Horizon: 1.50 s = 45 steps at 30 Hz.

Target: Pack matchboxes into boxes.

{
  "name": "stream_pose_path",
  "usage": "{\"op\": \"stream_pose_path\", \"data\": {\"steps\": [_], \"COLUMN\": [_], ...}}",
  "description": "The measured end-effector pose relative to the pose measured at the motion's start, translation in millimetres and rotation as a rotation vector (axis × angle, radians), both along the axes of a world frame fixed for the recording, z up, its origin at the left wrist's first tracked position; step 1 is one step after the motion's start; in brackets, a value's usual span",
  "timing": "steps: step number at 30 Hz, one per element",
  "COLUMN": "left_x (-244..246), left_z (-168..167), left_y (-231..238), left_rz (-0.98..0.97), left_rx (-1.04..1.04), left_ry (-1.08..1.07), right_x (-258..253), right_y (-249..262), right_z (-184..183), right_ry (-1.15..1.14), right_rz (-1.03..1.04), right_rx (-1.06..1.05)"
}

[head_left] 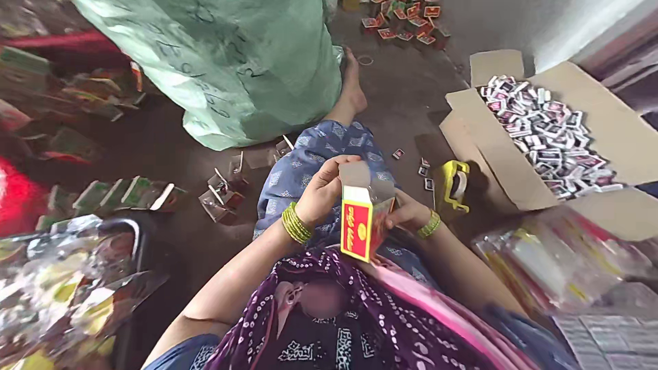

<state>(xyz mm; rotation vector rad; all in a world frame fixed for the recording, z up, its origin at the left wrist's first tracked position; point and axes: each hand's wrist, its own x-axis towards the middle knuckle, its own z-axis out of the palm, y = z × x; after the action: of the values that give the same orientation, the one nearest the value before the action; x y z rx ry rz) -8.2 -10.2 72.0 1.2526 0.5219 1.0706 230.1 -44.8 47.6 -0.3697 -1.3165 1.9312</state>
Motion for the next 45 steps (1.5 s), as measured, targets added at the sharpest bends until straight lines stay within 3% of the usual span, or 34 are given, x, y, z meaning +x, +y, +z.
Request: {"op": "stream_pose_path", "data": {"steps": [3,5,9,11,15,19,21,25,33,35,37,39,42,45], "left_x": [4.4,6.5,22.6,26.5,18.1,14.1,16.2,24.8,17.2,16.1,15.9,15.8,16.2,18.2], "left_z": [-23.7,-40.6,-66.7,-73.2,-79.1,-85.0,-84.6,-78.4,-81.7,-82.2,-83.0,-81.7,-79.2,-80.5], "left_y": [3.8,6.6,11.1,11.1,14.4,13.2,10.9,9.4,8.9,7.8,6.7,5.2,4.0,3.1], "left_rz": [-0.086,-0.158,-0.064,-0.036,-0.083,-0.137,-0.123,-0.048,-0.047,-0.045,-0.025,-0.002,0.044,0.074], "left_rx": [-0.261,-0.266,-0.144,-0.125,-0.054,0.070,0.109,0.048,0.198,0.239,0.271,0.288,0.294,0.300], "left_ry": [0.122,0.206,0.482,0.544,0.497,0.434,0.488,0.621,0.492,0.483,0.494,0.513,0.564,0.561], "right_x": [6.0,5.3,26.2,44.8,96.5,129.4,135.4,132.7,113.2,110.4,107.5,91.3,46.1,6.5], "right_y": [-7.9,-4.3,11.8,26.2,66.7,78.7,77.2,72.3,43.1,32.9,23.1,13.0,-8.7,-23.4], "right_z": [1.1,-1.3,-26.3,-29.5,-58.1,-100.2,-119.6,-131.2,-76.0,-60.2,-43.7,-15.2,37.6,58.5], "right_ry": [-0.143,-0.390,-0.793,-1.089,-1.703,-1.971,-1.995,-1.994,-2.091,-1.941,-1.581,-1.251,-0.891,-0.901], "right_rz": [-0.364,-0.597,-0.679,-0.760,-0.809,-0.718,-0.661,-0.706,-0.579,-0.759,-1.036,-1.181,-1.175,-1.045], "right_rx": [-0.091,-0.032,0.342,0.389,0.158,-0.128,-0.230,-0.184,-0.178,-0.070,0.114,0.229,0.356,0.594]}}
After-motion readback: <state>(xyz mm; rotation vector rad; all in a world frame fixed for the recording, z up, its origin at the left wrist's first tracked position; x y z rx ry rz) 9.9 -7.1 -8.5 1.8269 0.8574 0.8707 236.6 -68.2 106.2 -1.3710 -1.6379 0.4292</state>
